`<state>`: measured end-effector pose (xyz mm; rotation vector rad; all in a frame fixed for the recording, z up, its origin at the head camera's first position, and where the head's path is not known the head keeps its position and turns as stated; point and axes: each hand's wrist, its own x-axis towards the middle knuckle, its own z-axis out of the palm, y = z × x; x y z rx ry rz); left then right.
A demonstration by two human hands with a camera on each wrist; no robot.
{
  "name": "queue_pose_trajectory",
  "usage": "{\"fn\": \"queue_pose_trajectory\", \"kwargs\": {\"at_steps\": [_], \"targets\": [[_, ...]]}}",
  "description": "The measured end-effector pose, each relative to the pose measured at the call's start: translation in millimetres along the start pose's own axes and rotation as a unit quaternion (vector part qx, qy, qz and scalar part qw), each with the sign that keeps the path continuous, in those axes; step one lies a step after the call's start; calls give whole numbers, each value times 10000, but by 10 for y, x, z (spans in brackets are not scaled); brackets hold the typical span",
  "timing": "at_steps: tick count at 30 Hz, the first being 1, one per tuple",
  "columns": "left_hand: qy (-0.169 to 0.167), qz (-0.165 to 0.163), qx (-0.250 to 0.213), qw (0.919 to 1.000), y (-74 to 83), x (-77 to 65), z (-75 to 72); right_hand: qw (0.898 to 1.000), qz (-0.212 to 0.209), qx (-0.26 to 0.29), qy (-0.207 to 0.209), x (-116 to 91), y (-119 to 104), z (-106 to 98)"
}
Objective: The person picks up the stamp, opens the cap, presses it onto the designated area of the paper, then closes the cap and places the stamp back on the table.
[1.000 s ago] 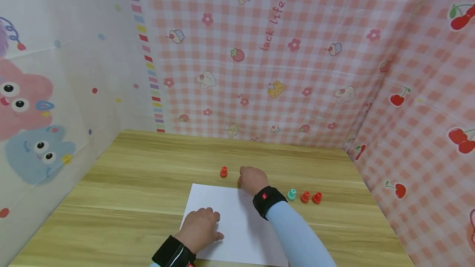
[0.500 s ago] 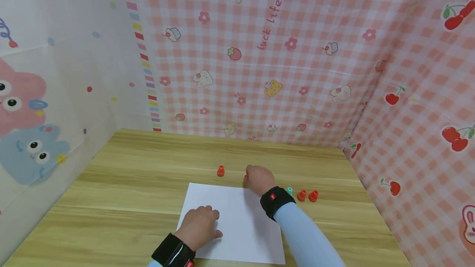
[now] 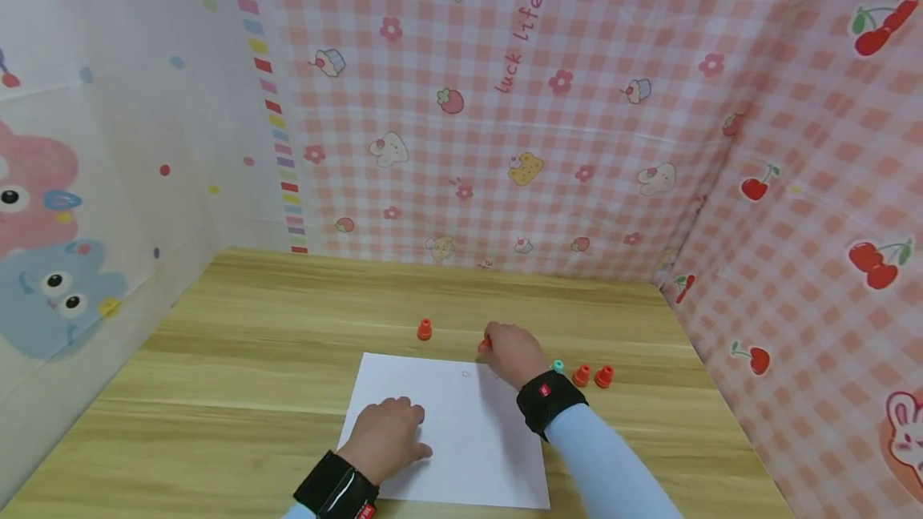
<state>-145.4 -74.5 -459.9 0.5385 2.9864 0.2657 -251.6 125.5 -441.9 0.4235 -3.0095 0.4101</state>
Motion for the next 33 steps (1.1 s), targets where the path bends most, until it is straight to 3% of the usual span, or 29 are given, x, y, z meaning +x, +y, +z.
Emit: {"fn": "queue_pose_trajectory", "kwargs": {"at_steps": [14,22,33], "targets": [[89,-24,-93,9999,10,21,32,9993,21,153,336,-205,57,40],[174,8,-142,9997,15,36,46,9993,50,315,198,-321,-18,86],[672,225,-235,9972,14,54,46,9957,70,917,-72,-514,-213,134]]}}
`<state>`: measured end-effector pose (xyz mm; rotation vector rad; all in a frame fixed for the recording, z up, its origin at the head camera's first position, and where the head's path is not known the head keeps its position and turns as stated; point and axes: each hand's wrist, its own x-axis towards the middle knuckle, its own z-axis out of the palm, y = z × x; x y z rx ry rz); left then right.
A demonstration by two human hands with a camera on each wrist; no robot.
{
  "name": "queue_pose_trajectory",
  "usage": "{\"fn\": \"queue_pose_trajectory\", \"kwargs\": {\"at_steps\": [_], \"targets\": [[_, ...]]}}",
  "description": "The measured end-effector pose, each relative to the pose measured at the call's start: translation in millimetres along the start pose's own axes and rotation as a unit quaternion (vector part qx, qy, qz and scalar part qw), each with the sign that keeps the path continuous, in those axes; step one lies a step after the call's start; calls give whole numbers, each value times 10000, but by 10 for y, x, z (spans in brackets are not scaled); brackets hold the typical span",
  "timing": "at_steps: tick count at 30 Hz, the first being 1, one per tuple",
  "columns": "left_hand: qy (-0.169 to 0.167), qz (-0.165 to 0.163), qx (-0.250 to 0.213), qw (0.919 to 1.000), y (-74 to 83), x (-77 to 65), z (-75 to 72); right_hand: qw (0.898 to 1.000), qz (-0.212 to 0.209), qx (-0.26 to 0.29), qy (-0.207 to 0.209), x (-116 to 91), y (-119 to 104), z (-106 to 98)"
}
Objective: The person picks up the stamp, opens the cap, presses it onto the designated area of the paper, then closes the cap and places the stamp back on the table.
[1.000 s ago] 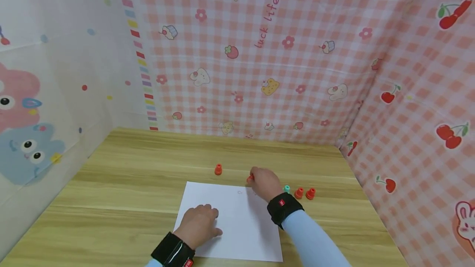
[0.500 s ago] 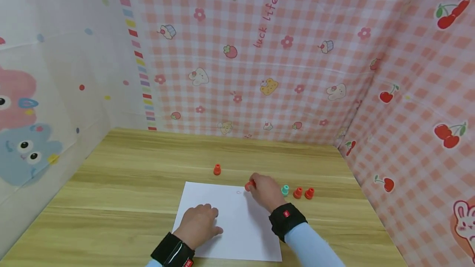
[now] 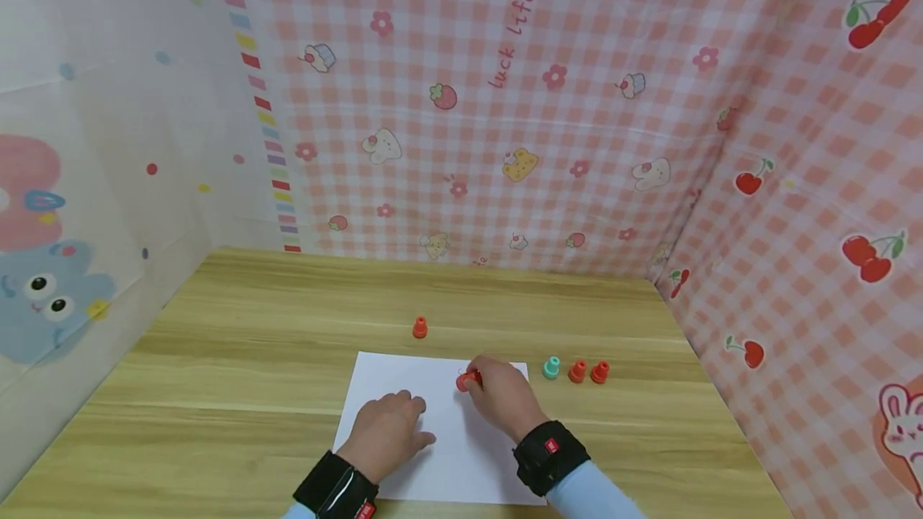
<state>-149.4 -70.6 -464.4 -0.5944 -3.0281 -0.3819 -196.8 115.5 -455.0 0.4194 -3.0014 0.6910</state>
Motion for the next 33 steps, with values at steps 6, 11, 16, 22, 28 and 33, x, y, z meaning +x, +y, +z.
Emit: {"fn": "queue_pose_trajectory", "kwargs": {"at_steps": [6,11,16,22,28,33], "targets": [[50,-45,-20,10000,13,-2,-23,9992,46,389,-94,-64,-80,62],[173,-73,-63,9998,28,-17,-37,9961,89,858,-200,-135,-148,102],[436,52,5,9990,17,-40,-22,9863,209,1564,-487,-214,-219,155],[493,68,-17,9988,6,-38,-9,9671,374,2391,-787,-252,-274,205],[456,46,-56,9989,9,-21,-24,9551,442,2772,-949,-251,-291,205],[525,161,-25,9985,4,-15,-22,9451,422,3048,-1099,-251,-303,178]]}}
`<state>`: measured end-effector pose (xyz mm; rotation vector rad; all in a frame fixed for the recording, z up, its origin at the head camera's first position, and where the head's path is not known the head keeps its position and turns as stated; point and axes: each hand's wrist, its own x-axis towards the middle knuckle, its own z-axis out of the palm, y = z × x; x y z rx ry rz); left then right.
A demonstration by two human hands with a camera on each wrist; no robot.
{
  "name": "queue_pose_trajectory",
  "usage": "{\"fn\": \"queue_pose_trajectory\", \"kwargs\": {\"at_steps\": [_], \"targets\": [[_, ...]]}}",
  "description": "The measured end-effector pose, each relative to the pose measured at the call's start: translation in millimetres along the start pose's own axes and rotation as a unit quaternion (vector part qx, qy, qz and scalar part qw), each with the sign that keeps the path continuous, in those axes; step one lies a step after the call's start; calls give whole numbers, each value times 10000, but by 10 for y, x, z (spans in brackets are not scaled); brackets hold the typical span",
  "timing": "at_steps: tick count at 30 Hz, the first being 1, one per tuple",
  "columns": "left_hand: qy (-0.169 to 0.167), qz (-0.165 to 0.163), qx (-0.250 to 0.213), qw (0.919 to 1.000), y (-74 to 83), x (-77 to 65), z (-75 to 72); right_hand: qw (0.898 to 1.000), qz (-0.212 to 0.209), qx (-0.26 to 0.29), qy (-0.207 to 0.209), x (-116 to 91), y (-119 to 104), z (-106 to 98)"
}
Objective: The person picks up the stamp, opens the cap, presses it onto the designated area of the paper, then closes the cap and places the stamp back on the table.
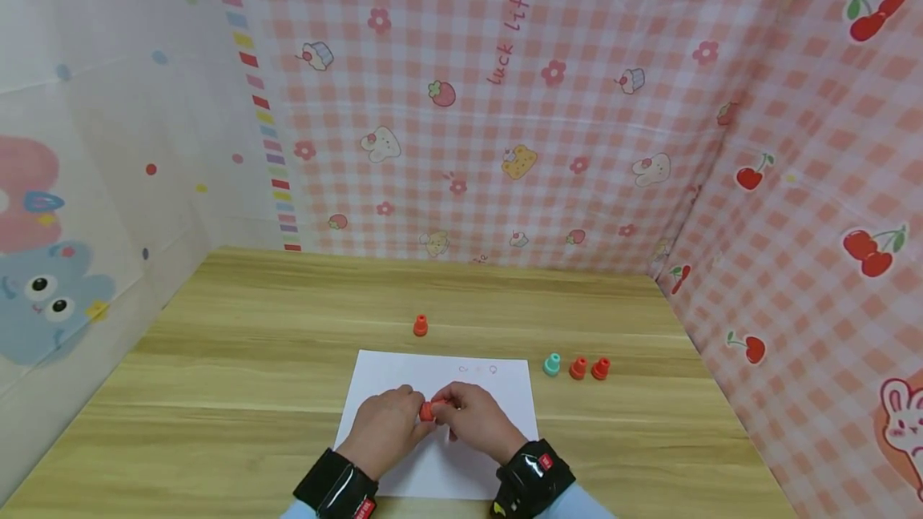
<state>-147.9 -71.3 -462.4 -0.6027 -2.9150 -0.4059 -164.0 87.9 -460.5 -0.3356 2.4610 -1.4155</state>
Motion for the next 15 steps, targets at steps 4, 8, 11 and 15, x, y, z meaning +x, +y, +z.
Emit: {"fn": "queue_pose_trajectory", "kwargs": {"at_steps": [4,8,11,15], "targets": [[141,118,18,9998,-3,5,1,9999,-73,145,-50,1,-7,-20],[263,252,-74,9993,-5,4,1,9993,-134,324,-114,15,15,-46],[284,361,-209,9987,-11,2,-3,9987,-115,459,-192,29,35,-69],[185,522,-515,9971,-18,-2,-26,9976,10,594,-369,44,45,-111]]}}
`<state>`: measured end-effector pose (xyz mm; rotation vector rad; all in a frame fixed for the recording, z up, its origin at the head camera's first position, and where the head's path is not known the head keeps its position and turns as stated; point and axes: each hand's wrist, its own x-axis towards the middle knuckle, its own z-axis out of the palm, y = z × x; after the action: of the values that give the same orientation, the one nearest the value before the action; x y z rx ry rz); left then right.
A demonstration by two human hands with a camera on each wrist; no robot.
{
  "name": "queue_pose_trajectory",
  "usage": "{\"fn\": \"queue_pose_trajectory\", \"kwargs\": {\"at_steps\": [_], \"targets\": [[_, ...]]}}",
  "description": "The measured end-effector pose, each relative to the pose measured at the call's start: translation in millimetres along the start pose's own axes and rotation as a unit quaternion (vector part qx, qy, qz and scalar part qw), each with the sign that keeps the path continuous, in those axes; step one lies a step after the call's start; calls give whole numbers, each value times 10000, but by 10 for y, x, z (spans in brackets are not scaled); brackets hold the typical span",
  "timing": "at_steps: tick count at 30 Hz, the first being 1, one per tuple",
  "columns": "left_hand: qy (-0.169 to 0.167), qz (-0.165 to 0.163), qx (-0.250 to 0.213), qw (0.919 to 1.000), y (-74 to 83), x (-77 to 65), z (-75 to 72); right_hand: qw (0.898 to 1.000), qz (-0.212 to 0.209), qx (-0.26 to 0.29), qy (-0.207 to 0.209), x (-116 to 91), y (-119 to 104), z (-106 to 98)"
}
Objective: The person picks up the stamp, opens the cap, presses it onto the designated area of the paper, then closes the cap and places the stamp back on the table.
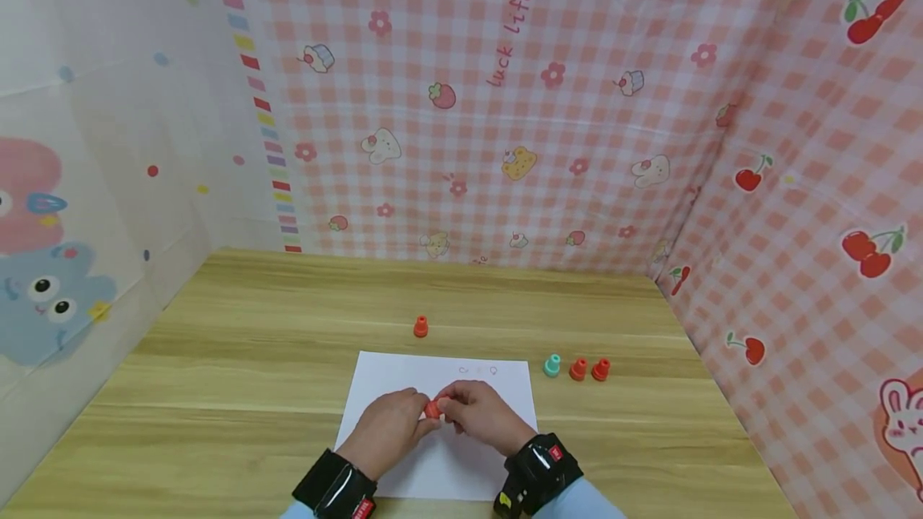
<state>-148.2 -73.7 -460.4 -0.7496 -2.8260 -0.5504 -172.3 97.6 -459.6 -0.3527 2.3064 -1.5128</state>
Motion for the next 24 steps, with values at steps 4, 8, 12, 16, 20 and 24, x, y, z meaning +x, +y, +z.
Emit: {"fn": "queue_pose_trajectory", "kwargs": {"at_steps": [4,8,12,16,20,24], "targets": [[-144,90,-328,9993,3,-4,-35,9992,194,246,-236,13,1,-43],[-145,145,-526,9984,16,-15,-71,9982,278,384,-356,29,20,-60],[8,156,-499,9986,24,-23,-65,9984,285,375,-317,23,-6,-61],[101,45,-382,9992,19,-19,-36,9995,167,204,-184,10,-54,-46],[49,26,-440,9990,5,-13,-15,9998,159,27,-133,8,-76,-40],[-41,104,-737,9972,-15,-10,-18,9995,176,17,-277,12,-69,-62]]}}
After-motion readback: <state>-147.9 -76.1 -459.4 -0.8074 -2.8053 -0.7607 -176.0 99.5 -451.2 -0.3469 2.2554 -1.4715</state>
